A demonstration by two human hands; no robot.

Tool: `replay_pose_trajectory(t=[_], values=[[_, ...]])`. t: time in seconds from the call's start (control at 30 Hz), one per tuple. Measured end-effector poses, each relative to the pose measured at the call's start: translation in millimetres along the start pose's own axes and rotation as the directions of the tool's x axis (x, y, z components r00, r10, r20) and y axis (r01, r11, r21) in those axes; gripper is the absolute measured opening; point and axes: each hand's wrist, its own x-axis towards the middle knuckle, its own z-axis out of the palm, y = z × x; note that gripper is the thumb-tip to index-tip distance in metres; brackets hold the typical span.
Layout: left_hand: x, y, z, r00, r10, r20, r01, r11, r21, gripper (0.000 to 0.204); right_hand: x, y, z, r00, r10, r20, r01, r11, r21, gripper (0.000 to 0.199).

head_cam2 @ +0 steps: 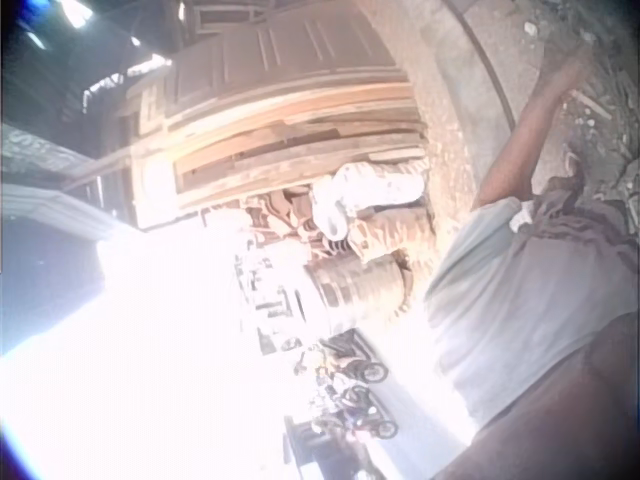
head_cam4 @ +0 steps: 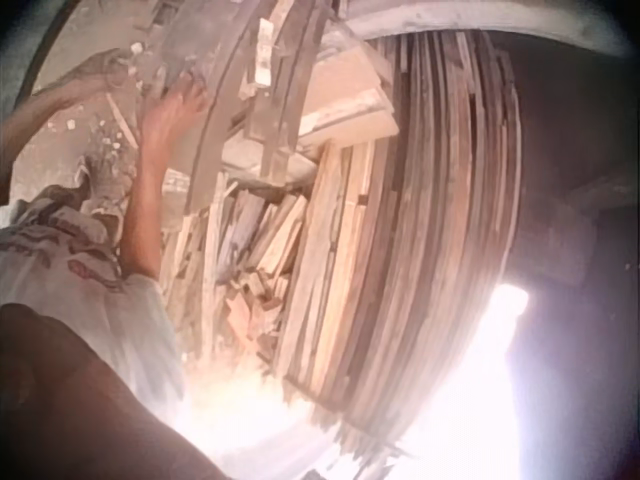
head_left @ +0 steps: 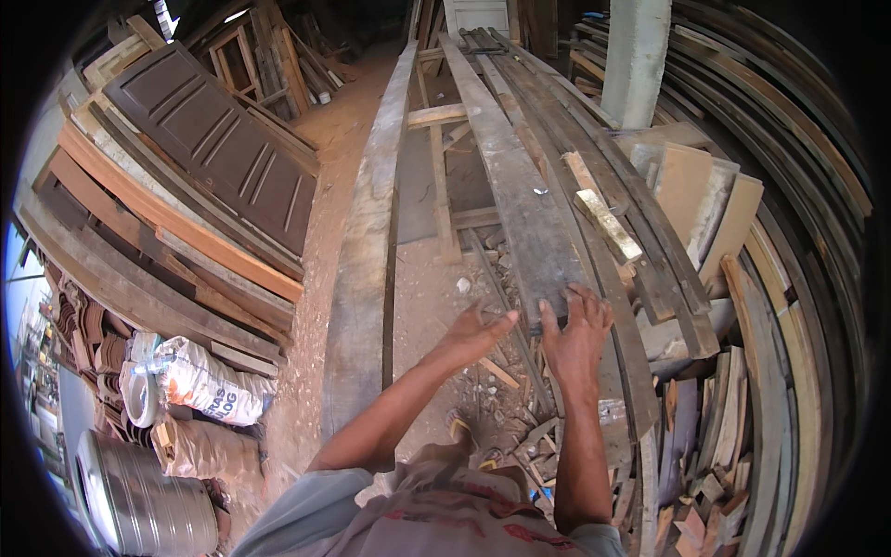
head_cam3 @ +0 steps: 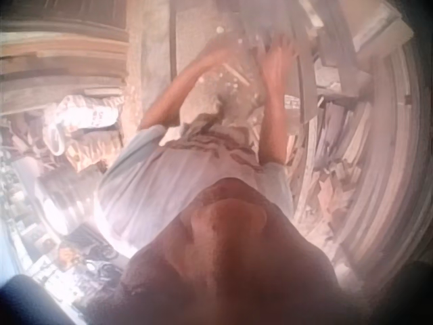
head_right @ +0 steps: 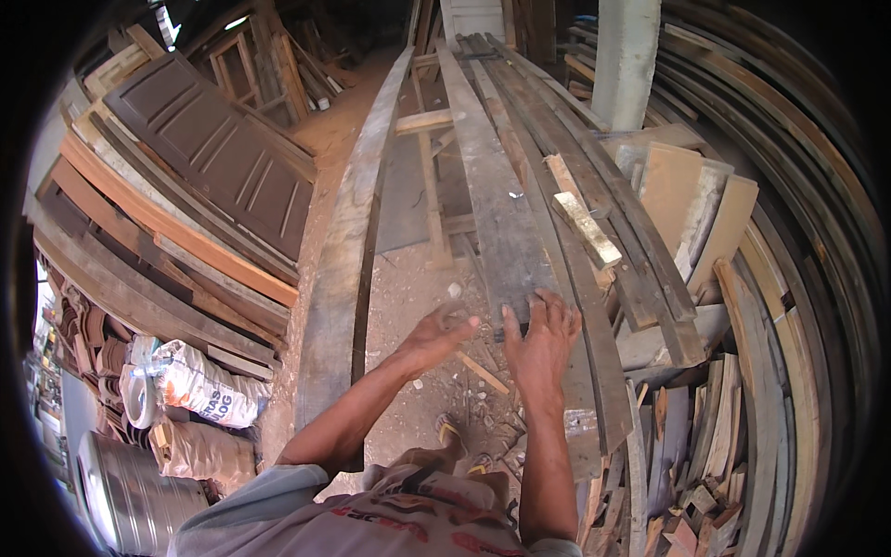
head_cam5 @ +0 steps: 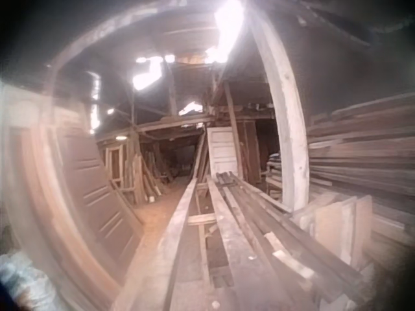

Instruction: The person carries a long wooden plank into a workshop and places it on a workbench. Using pliers, the person pulls nails out of the plank one by one. Another person is present in the background.

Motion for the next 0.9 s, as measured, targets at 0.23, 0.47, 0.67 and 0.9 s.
replay_pose_trajectory(t=[0.23,0.47,0.67,0.9], values=[[-119,-44,-107,0.854,0.150,-0.498,-0.170,0.985,0.005,0.060,4,0,8,0.995,0.077,-0.062,-0.069,0.990,0.123,0.041],[-191,-137,-149,0.818,-0.238,-0.524,0.313,0.948,0.058,0.083,19,-4,24,0.979,0.170,-0.113,-0.170,0.985,0.013,0.046],[-174,-165,-148,0.934,-0.200,-0.296,0.052,0.896,-0.441,0.085,5,-50,-1,0.977,0.154,0.146,-0.132,0.980,-0.148,0.061],[-174,-187,-145,0.955,-0.197,-0.223,0.075,0.884,-0.462,0.084,-4,-57,2,0.973,0.225,-0.040,-0.229,0.957,-0.177,0.072]])
